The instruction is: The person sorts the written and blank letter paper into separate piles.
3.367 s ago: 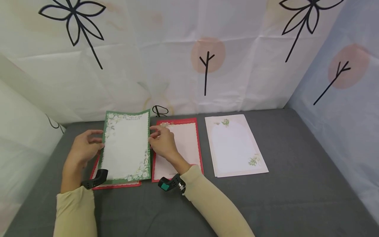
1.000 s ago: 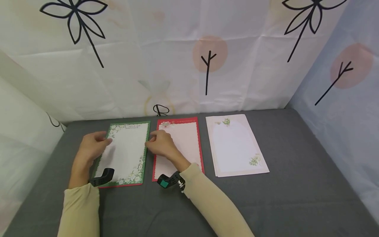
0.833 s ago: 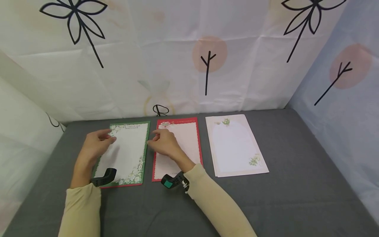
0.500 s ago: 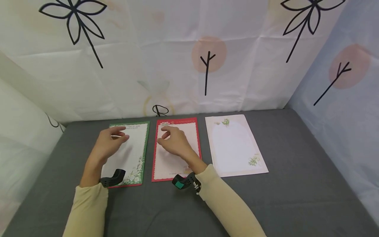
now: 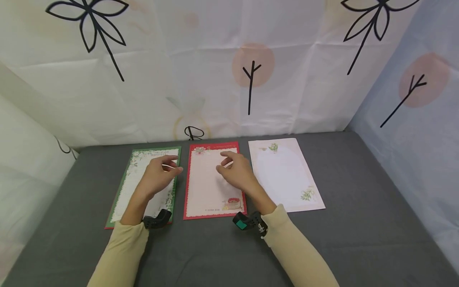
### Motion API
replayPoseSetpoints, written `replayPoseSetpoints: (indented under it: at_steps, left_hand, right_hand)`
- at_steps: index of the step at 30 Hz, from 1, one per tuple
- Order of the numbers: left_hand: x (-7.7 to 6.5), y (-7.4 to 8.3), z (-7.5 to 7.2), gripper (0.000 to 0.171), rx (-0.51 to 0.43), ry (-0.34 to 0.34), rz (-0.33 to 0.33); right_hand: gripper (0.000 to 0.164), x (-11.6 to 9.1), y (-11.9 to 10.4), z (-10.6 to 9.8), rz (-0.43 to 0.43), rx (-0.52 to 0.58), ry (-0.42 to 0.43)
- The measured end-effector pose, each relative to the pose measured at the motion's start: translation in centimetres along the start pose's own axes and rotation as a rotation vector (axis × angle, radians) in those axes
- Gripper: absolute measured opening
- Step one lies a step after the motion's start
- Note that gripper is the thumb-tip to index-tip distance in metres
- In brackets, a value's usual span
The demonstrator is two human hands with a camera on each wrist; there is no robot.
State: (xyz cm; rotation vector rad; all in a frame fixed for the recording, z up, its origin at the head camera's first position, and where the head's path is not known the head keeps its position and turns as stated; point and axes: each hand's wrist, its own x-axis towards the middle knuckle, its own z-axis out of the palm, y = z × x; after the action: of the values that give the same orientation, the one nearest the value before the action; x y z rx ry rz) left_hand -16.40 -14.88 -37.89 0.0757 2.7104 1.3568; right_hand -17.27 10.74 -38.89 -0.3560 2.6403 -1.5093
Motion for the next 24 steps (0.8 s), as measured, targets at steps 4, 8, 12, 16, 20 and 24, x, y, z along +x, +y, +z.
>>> replayPoseSetpoints:
  at_steps: [4,8,12,16,20,24]
  left_hand:
    - [0.2,-0.1,0.9,0.048,-0.007,-0.014,0.009]
    - [0.4,-0.1,1.8,0.050,0.008,-0.005,-0.002]
    - [0.6,0.0,2.4,0.053,0.034,-0.001,-0.015]
    - [0.7,-0.1,2.8,0.054,0.059,-0.005,-0.019]
    - [0.8,-0.3,3.2,0.056,0.080,-0.021,-0.039]
    - [0.7,-0.3,3.5,0.060,0.089,-0.038,-0.048]
  right_hand:
    - [0.049,-0.4,0.9,-0.9,0.013,-0.009,0.029]
    - [0.051,-0.8,1.8,-1.8,0.020,-0.030,0.037]
    - [0.053,-0.9,2.5,-2.5,0.038,-0.056,0.033]
    - [0.055,-0.8,2.8,-2.9,0.061,-0.094,0.031]
    - [0.058,-0.7,3.0,-3.0,0.105,-0.150,0.005]
    - [0.060,-0.7,3.2,-2.8,0.137,-0.205,-0.036]
